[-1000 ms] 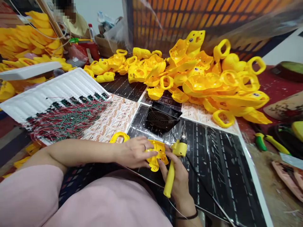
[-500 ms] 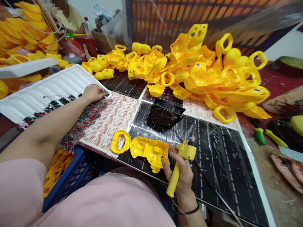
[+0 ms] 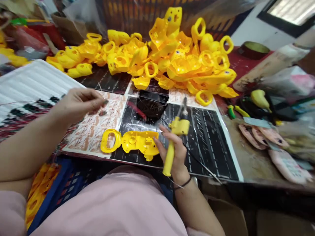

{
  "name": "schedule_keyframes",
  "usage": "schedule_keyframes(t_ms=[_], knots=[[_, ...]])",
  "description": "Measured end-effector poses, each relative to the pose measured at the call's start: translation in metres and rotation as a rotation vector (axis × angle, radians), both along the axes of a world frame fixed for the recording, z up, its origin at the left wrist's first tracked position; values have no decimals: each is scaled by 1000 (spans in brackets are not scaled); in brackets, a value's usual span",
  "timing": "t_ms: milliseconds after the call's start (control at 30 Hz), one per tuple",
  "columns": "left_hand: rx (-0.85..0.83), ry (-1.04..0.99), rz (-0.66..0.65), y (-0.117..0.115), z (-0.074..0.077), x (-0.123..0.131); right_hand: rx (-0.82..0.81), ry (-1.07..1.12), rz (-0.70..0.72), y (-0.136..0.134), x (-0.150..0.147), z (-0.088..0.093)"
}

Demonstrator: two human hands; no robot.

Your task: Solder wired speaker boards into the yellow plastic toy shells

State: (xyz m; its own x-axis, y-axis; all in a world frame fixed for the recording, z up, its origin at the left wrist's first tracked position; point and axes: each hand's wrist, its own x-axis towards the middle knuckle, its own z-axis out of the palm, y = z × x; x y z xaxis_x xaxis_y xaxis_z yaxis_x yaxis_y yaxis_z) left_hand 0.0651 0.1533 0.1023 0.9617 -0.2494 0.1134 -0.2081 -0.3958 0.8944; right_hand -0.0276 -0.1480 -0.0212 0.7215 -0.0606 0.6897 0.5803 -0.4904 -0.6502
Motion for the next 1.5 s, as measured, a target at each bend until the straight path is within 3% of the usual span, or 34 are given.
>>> schedule_keyframes(t_ms=[133, 267, 433, 567, 700, 767, 833, 967, 1100, 1233, 1333, 1500], knots=[[-83, 301, -289, -55, -40, -26, 253, 125, 218, 22, 3, 16], [-200, 418, -324, -84, -63, -42, 445, 226, 267, 37, 2, 23], [-251, 465, -283, -95, -70, -50, 508, 220, 279, 36, -5, 26], [-221, 518, -334, -94, -72, -45, 374, 185, 390, 26, -10, 29], [-138, 599, -484, -92, -68, -36, 238, 150, 446, 22, -13, 31], [-80, 584, -580, -94, -66, -35, 238, 106, 394, 24, -13, 30], [-78, 465, -622, -97, -66, -38, 286, 75, 253, 26, -10, 27], [-61, 46, -485, -104, -72, -50, 337, 76, 15, 28, -6, 20], [25, -296, -286, -108, -80, -57, 383, 97, 1, 32, -5, 17], [-2, -445, -195, -110, -85, -58, 401, 113, -30, 36, -5, 18], [-138, -322, -147, -111, -84, -55, 415, 72, -22, 37, -4, 18], [-576, 311, -74, -117, -74, -49, 282, -42, -32, 38, -8, 13]])
